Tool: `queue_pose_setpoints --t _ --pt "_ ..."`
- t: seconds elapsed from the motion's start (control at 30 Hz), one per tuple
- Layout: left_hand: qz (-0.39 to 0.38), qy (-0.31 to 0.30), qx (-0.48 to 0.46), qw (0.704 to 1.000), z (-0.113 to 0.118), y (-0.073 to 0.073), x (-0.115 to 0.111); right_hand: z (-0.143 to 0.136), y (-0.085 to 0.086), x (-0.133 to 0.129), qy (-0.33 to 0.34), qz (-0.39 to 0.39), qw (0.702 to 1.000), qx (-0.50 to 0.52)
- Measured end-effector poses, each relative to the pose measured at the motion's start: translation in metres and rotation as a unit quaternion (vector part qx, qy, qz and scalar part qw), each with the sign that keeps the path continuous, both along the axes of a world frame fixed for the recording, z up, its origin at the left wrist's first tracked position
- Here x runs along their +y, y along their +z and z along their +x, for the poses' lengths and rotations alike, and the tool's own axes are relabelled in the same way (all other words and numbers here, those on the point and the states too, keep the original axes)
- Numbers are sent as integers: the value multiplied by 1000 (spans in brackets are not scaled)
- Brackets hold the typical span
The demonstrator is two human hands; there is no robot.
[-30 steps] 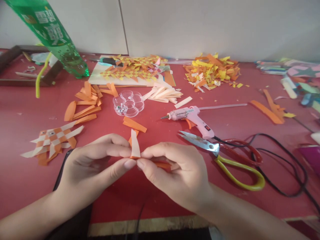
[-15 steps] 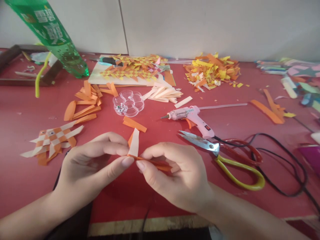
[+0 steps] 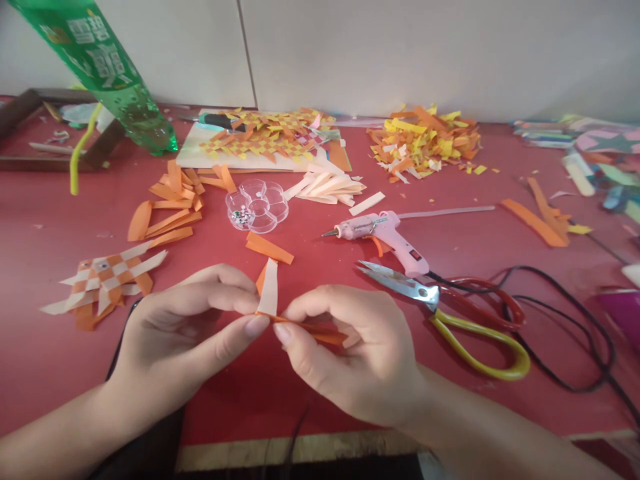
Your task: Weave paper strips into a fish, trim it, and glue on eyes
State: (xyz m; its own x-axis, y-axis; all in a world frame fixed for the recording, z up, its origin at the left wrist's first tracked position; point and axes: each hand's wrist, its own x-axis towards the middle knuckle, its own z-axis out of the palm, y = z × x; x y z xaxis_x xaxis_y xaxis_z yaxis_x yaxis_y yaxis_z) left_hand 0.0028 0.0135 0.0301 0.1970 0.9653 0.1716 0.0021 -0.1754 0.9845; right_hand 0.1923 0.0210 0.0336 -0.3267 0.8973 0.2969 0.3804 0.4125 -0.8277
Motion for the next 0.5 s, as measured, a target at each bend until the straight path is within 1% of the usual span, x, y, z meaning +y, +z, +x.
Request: queue_pose_setpoints --t 0.23,0.5 --pt "-4 2 -9 1000 0 0 1 -1 1 0 3 -3 1000 14" --pt "-33 -3 -25 999 1 -1 2 -2 3 2 -3 3 1000 9"
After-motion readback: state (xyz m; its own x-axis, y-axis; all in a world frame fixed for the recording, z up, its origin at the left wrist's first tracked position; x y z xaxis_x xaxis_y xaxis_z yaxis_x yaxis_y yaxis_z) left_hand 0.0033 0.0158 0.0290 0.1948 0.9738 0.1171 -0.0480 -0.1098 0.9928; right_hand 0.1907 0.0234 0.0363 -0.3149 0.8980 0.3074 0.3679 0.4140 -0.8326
